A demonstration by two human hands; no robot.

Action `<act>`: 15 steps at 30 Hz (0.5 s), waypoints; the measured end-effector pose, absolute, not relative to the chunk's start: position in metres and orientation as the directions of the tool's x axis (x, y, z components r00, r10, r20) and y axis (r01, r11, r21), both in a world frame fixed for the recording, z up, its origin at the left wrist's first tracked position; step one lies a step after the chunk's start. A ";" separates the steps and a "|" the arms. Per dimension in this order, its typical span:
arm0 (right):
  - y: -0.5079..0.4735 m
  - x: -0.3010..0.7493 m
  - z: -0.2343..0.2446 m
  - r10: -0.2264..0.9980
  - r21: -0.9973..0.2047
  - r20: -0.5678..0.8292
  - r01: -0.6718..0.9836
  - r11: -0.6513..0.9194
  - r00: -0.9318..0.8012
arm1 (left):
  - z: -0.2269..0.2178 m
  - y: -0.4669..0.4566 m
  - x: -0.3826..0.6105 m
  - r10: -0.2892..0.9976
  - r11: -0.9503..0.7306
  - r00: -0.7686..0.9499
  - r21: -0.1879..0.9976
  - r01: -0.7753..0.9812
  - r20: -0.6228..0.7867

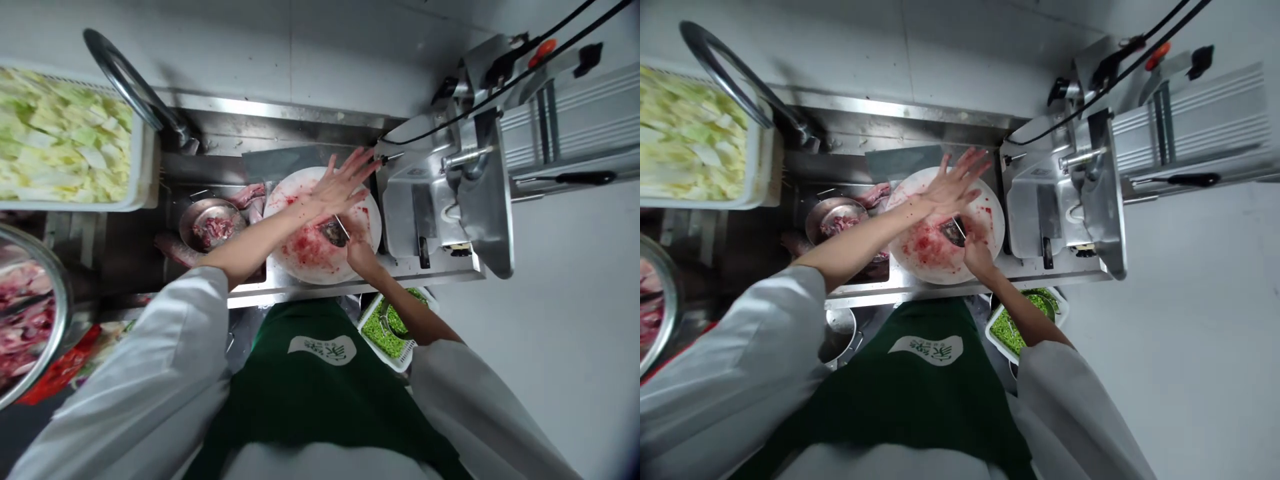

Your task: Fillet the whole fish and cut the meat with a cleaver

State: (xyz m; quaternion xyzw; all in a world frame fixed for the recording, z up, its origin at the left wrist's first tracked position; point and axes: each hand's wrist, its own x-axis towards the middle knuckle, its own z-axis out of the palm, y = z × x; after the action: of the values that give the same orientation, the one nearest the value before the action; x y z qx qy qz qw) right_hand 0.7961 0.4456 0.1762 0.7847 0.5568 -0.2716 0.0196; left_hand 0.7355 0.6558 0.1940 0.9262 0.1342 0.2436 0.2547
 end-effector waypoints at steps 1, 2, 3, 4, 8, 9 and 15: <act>0.446 0.801 0.180 0.890 -0.320 -0.405 0.879 -0.353 0.210 | 0.199 0.663 0.738 0.362 -0.845 0.833 0.525 0.102 0.419; 0.446 0.806 0.183 0.913 -0.367 -0.367 0.874 -0.318 0.178 | 0.206 0.669 0.739 0.347 -0.851 0.821 0.520 0.073 0.454; 0.446 0.810 0.187 0.928 -0.403 -0.339 0.867 -0.291 0.154 | 0.211 0.673 0.737 0.337 -0.850 0.809 0.525 0.042 0.482; 0.446 0.814 0.189 0.933 -0.428 -0.330 0.859 -0.280 0.140 | 0.213 0.673 0.732 0.344 -0.839 0.793 0.544 0.020 0.502; 0.449 0.814 0.192 0.908 -0.428 -0.384 0.839 -0.335 0.167 | 0.174 0.627 0.686 0.632 -0.669 0.620 0.732 0.133 0.465; 0.451 0.812 0.192 0.900 -0.420 -0.401 0.840 -0.344 0.168 | 0.154 0.608 0.675 0.733 -0.594 0.536 0.778 0.206 0.418; 0.469 0.801 0.199 0.880 -0.404 -0.453 0.846 -0.347 0.145 | 0.064 0.540 0.672 0.896 -0.269 0.436 0.887 0.375 0.088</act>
State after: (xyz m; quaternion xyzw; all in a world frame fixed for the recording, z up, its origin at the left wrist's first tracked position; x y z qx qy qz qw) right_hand 0.8005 0.4694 0.1994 0.7562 0.5706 -0.3192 -0.0261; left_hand 0.6723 0.5404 0.0645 0.7345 0.4324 0.3083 0.4225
